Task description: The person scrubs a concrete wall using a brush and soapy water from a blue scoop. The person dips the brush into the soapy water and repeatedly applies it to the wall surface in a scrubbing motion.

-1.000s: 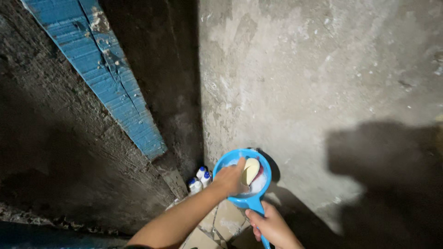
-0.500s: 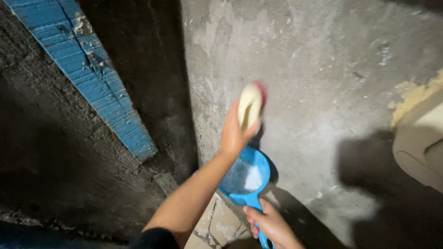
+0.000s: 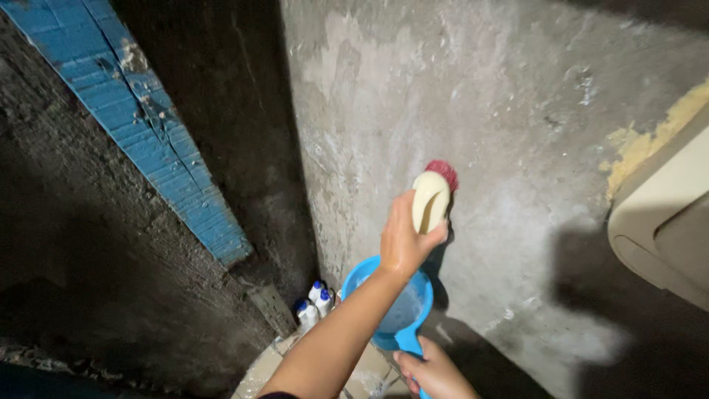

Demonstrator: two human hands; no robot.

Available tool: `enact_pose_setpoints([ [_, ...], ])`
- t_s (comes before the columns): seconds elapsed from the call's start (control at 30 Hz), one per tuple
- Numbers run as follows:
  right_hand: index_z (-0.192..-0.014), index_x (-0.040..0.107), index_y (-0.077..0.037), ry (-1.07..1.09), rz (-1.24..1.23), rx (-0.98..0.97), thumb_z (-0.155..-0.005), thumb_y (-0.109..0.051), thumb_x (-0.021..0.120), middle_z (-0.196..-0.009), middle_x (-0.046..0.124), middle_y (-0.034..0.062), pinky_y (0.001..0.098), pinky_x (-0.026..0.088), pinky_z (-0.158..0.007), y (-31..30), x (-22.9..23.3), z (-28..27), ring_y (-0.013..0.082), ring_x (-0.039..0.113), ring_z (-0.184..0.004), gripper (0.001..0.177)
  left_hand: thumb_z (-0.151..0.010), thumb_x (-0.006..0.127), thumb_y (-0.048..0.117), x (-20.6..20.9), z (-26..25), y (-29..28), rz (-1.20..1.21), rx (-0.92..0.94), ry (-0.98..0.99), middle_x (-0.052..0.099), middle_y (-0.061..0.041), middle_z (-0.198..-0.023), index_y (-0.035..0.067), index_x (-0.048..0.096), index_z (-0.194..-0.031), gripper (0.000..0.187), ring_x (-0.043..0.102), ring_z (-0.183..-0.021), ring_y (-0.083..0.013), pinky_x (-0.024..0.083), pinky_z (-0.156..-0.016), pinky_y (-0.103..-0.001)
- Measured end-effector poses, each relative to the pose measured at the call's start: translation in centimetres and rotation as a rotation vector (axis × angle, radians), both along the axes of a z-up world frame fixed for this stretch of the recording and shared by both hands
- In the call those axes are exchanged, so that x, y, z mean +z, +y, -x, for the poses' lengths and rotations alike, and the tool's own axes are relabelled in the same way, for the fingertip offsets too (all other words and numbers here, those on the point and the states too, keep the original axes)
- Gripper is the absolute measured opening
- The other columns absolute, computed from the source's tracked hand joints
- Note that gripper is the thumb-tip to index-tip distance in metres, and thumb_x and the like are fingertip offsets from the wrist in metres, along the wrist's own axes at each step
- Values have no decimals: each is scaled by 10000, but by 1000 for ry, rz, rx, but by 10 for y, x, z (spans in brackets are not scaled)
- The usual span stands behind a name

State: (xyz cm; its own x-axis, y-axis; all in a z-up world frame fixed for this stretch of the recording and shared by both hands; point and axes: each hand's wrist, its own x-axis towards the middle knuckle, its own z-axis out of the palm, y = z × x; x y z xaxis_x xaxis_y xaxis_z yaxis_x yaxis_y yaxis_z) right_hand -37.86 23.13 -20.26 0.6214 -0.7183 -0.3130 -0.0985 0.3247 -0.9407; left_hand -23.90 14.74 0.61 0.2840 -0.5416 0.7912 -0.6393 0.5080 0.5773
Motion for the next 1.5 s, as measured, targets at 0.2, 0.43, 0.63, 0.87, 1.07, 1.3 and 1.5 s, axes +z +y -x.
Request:
enact_pose_setpoints([
  [0.2,-940,582,-73,63,-26,-1,-906,-196,704,-630,560,24,326,439,-413,3,-6,-14,149,530,-437,176,-788,819,293,89,33,-17,127,-11,15,605,-202,-1329,42,468,-1445,786,618,-1199,-412,526,-971,-455],
  [0.43,-983,548,-77,16,-111,1,-929,-178,691,-660,540,35,311,443,-431,16,11,-4,126,511,-453,183,-759,850,227,-50,-3,40,-158,-151,-318,622,-182,-1222,94,538,-1357,687,628,-1100,-406,531,-913,-478],
  [0.63,-972,562,-52,47,-36,-59,-918,-139,681,-639,549,25,317,419,-390,30,23,7,137,501,-417,157,-734,828,356,-93,-59,62,-716,55,-115,712,-208,-1124,131,525,-1313,691,695,-1035,-417,558,-860,-486],
  [0.87,-951,569,-85,74,62,-39,-912,-152,669,-606,525,31,314,417,-387,39,24,20,138,509,-414,126,-617,869,398,-123,-32,82,-1121,-92,-544,712,-264,-1087,63,410,-1427,989,706,-1015,-412,564,-885,-469],
  [1.07,-926,558,-48,40,-62,-101,-900,-132,684,-650,551,38,330,425,-411,39,33,41,150,514,-447,154,-728,811,530,9,2,66,-442,-157,-39,729,-213,-1128,111,447,-1340,826,736,-1027,-405,598,-815,-469],
  [1.3,-949,585,-69,42,-35,-110,-891,-140,673,-660,553,34,314,412,-438,42,36,44,138,511,-471,127,-820,826,396,60,73,33,39,-61,-187,627,-221,-1208,56,467,-1365,736,647,-1073,-441,554,-847,-496],
  [1.5,-907,530,-66,85,-92,-126,-893,-161,687,-652,548,34,335,413,-427,44,36,44,162,505,-457,185,-731,836,329,-14,51,45,-193,-37,-264,626,-204,-1061,64,535,-1159,586,645,-983,-433,530,-798,-512],
])
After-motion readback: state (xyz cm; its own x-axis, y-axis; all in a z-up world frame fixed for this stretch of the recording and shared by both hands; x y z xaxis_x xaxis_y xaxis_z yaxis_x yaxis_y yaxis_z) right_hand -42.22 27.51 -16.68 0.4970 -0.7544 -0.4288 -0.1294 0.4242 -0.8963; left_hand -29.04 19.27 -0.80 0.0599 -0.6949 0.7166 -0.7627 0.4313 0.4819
